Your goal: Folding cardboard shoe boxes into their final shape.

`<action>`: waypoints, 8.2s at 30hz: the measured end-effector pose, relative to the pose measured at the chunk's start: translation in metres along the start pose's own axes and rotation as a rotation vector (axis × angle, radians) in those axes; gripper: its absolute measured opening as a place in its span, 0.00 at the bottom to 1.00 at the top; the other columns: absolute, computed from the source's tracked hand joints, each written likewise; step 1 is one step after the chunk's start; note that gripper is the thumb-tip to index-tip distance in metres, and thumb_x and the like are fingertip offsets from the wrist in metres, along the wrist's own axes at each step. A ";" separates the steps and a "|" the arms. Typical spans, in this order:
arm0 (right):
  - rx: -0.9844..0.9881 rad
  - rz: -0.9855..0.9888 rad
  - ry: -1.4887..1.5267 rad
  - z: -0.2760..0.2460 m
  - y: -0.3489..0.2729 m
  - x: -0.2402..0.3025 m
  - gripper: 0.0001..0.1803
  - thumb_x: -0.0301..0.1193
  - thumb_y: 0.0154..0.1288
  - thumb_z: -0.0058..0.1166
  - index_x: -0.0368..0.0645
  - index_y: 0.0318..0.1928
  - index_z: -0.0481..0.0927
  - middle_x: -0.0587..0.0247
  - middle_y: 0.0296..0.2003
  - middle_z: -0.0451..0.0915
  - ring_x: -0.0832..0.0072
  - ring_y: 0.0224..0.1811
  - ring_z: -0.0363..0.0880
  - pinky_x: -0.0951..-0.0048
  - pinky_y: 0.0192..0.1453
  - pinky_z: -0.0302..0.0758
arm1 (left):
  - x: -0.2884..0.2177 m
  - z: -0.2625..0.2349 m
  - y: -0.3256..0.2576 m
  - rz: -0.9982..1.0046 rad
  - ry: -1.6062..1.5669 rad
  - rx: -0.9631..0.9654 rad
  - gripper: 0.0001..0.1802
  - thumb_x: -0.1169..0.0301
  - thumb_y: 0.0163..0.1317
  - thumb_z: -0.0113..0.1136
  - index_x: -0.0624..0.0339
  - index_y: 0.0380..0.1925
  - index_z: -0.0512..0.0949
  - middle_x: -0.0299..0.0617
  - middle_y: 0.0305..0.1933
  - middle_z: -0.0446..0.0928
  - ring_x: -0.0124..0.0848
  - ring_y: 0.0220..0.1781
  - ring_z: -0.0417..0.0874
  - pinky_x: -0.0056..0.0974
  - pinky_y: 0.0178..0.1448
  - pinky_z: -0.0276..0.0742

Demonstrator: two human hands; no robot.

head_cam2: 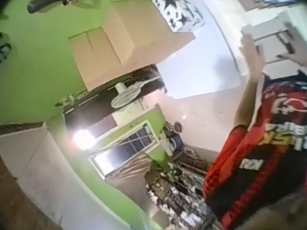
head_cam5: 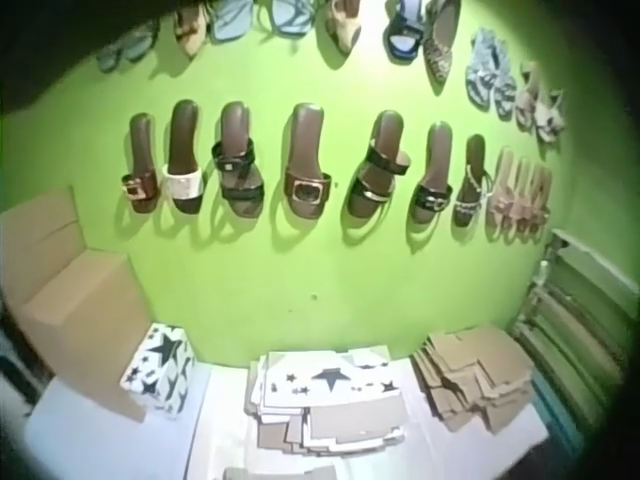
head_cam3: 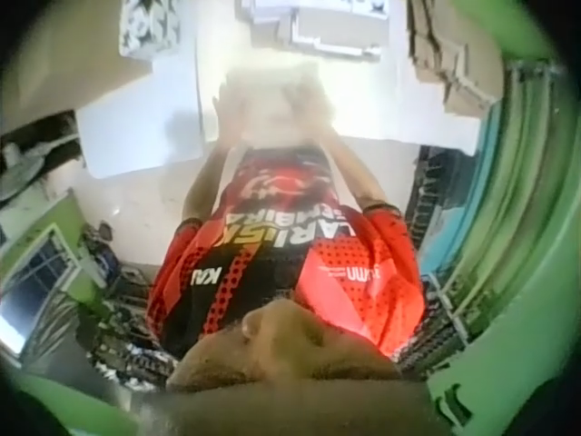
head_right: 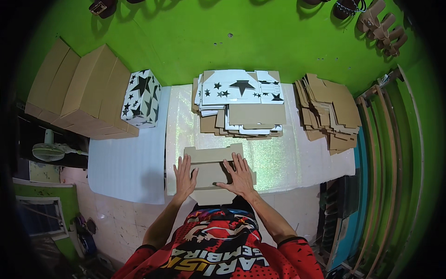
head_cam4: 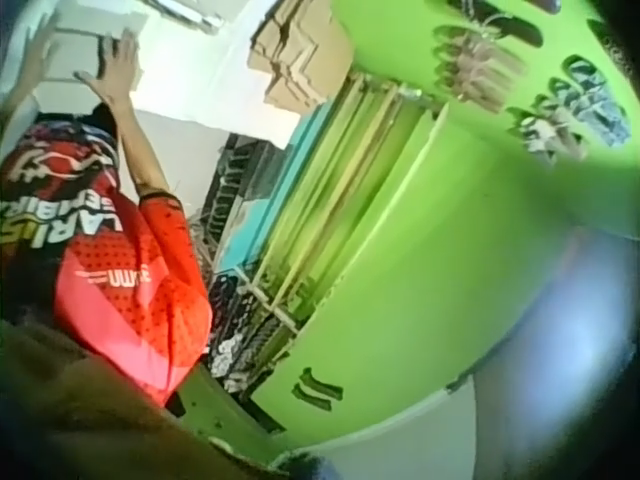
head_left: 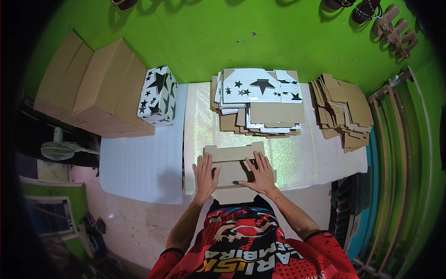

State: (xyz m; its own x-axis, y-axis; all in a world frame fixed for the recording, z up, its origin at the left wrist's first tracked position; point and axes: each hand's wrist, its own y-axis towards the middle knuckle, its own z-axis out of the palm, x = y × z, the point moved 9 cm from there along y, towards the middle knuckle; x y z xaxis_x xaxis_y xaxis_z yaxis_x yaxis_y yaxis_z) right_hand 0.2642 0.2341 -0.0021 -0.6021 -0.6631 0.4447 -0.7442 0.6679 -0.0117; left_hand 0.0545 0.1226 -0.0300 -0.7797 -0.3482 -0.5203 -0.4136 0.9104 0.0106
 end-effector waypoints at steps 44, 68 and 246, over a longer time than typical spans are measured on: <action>-0.249 0.185 0.028 -0.014 0.036 -0.020 0.31 0.48 0.75 0.60 0.45 0.70 0.75 0.40 0.73 0.69 0.46 0.62 0.78 0.49 0.63 0.76 | 0.016 -0.005 0.006 -0.022 -0.091 0.012 0.35 0.61 0.80 0.51 0.50 0.83 0.56 0.49 0.89 0.46 0.52 0.89 0.47 0.72 0.84 0.44; -0.417 0.771 0.830 0.007 -0.118 -0.088 0.36 0.51 0.81 0.52 0.28 0.67 0.78 0.43 0.62 0.83 0.60 0.67 0.79 0.64 0.74 0.69 | 0.114 -0.017 -0.129 -0.619 -0.485 -0.234 0.34 0.46 0.84 0.39 0.56 0.78 0.68 0.54 0.90 0.43 0.49 0.91 0.37 0.63 0.86 0.22; -0.326 -0.091 0.044 -0.035 -0.034 0.009 0.15 0.38 0.66 0.69 0.51 0.52 0.92 0.52 0.65 0.80 0.47 0.70 0.75 0.51 0.70 0.75 | -0.056 0.015 0.039 0.457 0.101 0.182 0.41 0.41 0.69 0.63 0.37 0.80 0.66 0.42 0.82 0.66 0.44 0.86 0.58 0.73 0.85 0.35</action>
State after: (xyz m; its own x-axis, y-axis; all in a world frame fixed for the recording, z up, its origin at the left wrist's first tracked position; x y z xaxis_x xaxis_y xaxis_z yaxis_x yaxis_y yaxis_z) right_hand 0.2942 0.2169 0.0338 -0.5191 -0.7147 0.4687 -0.6585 0.6840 0.3137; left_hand 0.0889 0.1811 -0.0129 -0.9073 0.0837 -0.4121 0.0627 0.9960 0.0641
